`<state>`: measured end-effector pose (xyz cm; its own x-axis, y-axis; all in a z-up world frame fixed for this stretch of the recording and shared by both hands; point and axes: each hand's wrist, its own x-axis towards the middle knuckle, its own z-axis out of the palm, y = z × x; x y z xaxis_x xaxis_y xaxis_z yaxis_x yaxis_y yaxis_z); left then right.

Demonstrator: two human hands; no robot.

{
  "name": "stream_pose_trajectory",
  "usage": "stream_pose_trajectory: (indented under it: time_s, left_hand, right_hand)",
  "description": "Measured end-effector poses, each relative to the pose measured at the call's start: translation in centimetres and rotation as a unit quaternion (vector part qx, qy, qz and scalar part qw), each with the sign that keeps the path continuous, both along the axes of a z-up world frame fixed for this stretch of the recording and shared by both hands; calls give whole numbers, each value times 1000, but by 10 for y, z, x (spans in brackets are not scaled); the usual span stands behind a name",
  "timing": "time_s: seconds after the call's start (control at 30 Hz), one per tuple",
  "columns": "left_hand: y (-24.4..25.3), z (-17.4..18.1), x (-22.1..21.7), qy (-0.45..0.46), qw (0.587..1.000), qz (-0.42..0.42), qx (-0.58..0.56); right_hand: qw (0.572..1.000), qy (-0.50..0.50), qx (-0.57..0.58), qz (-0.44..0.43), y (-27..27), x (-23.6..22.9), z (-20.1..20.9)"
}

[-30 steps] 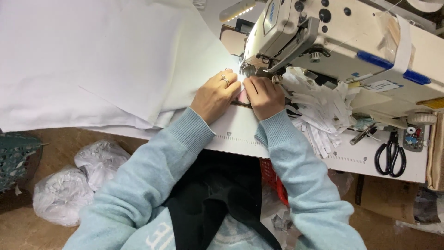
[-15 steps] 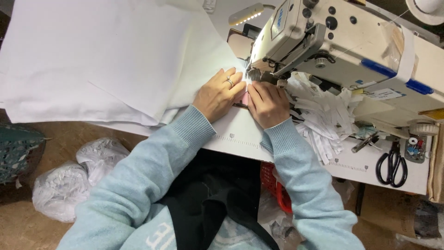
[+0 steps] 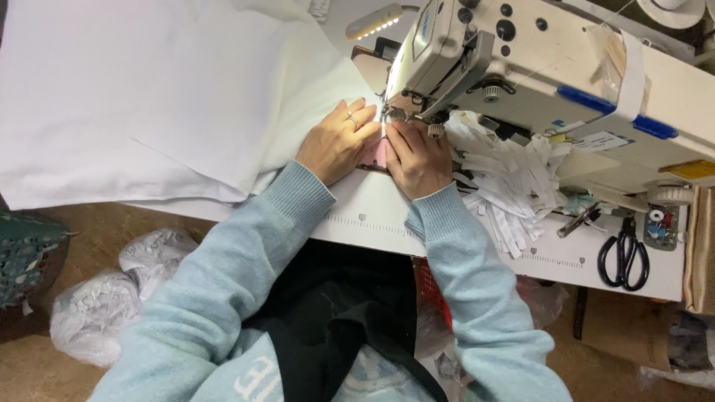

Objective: Sewing white fabric strips onto the edges of white fabric pieces using an industrial sewing machine.

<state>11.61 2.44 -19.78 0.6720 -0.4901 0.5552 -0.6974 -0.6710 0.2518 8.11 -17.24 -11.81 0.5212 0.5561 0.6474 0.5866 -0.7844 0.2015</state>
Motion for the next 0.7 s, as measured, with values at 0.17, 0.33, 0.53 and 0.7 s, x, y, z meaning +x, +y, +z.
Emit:
stream_pose_trajectory:
  time_s: [0.17,0.33,0.53,0.7]
  left_hand:
    - [1,-7,0,4,1000,4,4]
    - [-1,-9,4,5,1000,10,-1]
    - [0,-5,6,6,1000,14,-14]
    - [-2,-18,14,0,1000,22,-20]
  right_hand:
    - [1000,8,11,3,-3,1,-3]
    - [1000,18,20,-2,-5,3,-10]
    - [995,72,65,9,-11,6,-20]
    - [905,315,283,43,-12,8,-7]
